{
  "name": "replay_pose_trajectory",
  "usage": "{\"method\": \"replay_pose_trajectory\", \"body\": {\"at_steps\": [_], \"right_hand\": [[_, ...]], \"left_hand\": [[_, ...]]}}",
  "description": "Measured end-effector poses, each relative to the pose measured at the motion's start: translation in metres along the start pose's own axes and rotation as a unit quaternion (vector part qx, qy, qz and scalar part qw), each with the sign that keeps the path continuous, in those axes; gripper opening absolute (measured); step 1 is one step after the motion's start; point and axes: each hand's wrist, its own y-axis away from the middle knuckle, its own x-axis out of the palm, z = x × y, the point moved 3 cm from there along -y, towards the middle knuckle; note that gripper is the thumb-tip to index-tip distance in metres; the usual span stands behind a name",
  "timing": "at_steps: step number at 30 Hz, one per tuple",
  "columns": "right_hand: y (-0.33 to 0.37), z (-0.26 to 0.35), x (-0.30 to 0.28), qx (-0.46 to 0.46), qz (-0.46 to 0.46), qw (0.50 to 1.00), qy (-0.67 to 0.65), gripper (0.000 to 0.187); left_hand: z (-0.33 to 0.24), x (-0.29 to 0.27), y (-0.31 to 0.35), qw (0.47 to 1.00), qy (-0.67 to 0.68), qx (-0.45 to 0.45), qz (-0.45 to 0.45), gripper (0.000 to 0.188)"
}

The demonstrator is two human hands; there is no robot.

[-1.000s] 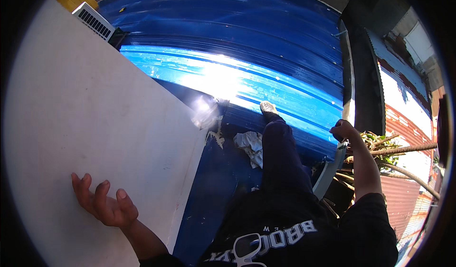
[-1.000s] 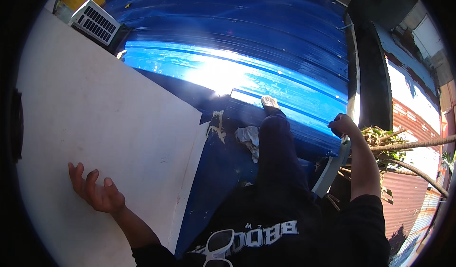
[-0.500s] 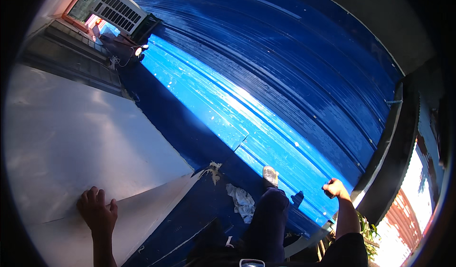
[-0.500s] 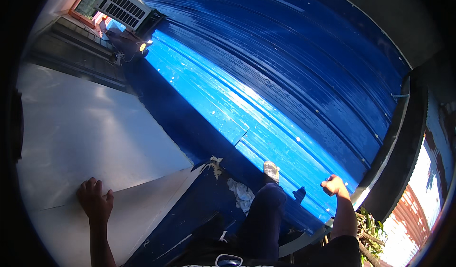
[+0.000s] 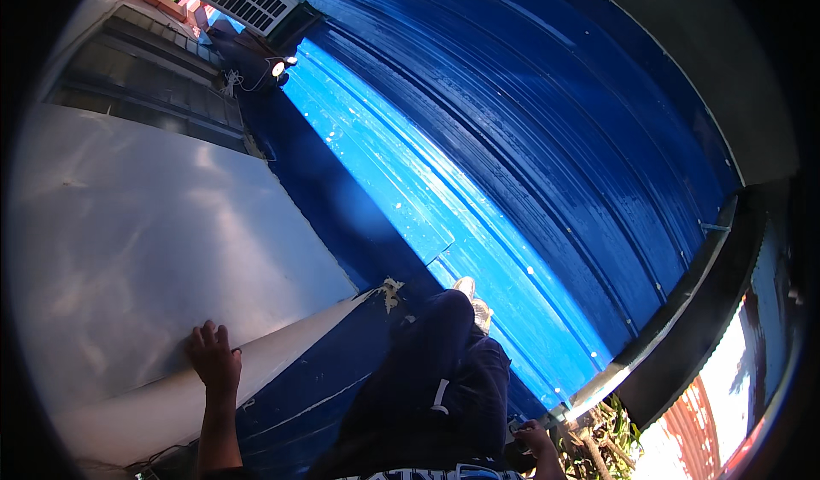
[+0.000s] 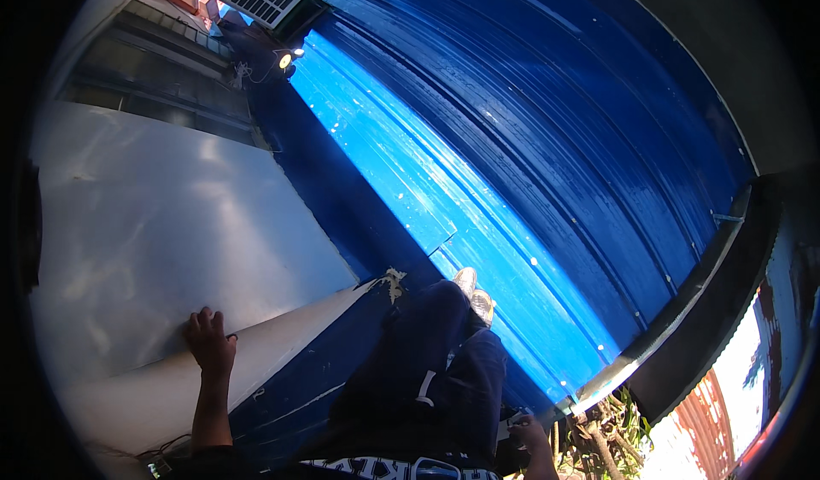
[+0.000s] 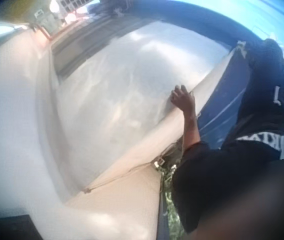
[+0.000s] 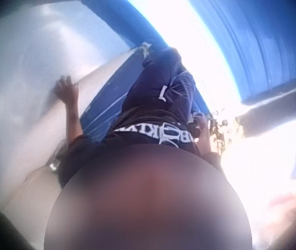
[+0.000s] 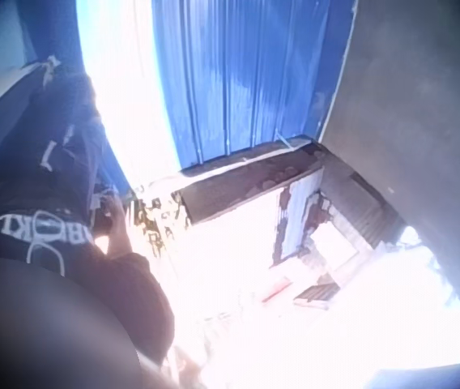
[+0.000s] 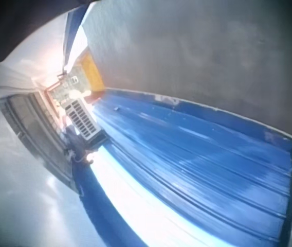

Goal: The person retrieves a coiled white cable and places it on a window sill, then moves a plastic chair and climbs onto a blue corrugated roof. They use a tape measure to measure distances on the roof and around an air conditioning unit, adjusting the tape and repositioning as needed.

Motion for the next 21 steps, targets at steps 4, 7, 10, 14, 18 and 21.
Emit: {"method": "replay_pose_trajectory", "body": {"at_steps": [4,7,10,14,18,21], "right_hand": [[0.028,0.006,-0.012,-0.029,-0.006,0.998,-0.048,0.042],[0.030,0.016,-0.035,-0.062,-0.005,0.997,-0.038,0.034],[0.022,0.047,-0.077,-0.197,-0.032,0.966,0.165,0.016],[-0.003,0.135,-0.180,-0.138,0.044,0.978,0.152,0.014],[0.004,0.326,-0.290,-0.165,0.069,0.981,0.080,0.007],[0.047,0.500,-0.342,-0.219,0.099,0.964,-0.115,0.012]], "left_hand": [[-0.004,-0.003,-0.005,1.000,0.017,-0.004,-0.002,0.066],[-0.006,-0.003,-0.009,0.999,0.018,-0.026,0.014,0.063],[-0.008,-0.001,-0.019,0.998,0.012,-0.044,0.046,0.065],[-0.009,0.006,-0.026,0.990,0.012,-0.090,0.106,0.072],[-0.009,0.007,-0.027,0.988,0.008,-0.118,0.102,0.075],[-0.012,0.004,-0.037,0.988,-0.007,-0.128,0.082,0.067]]}}
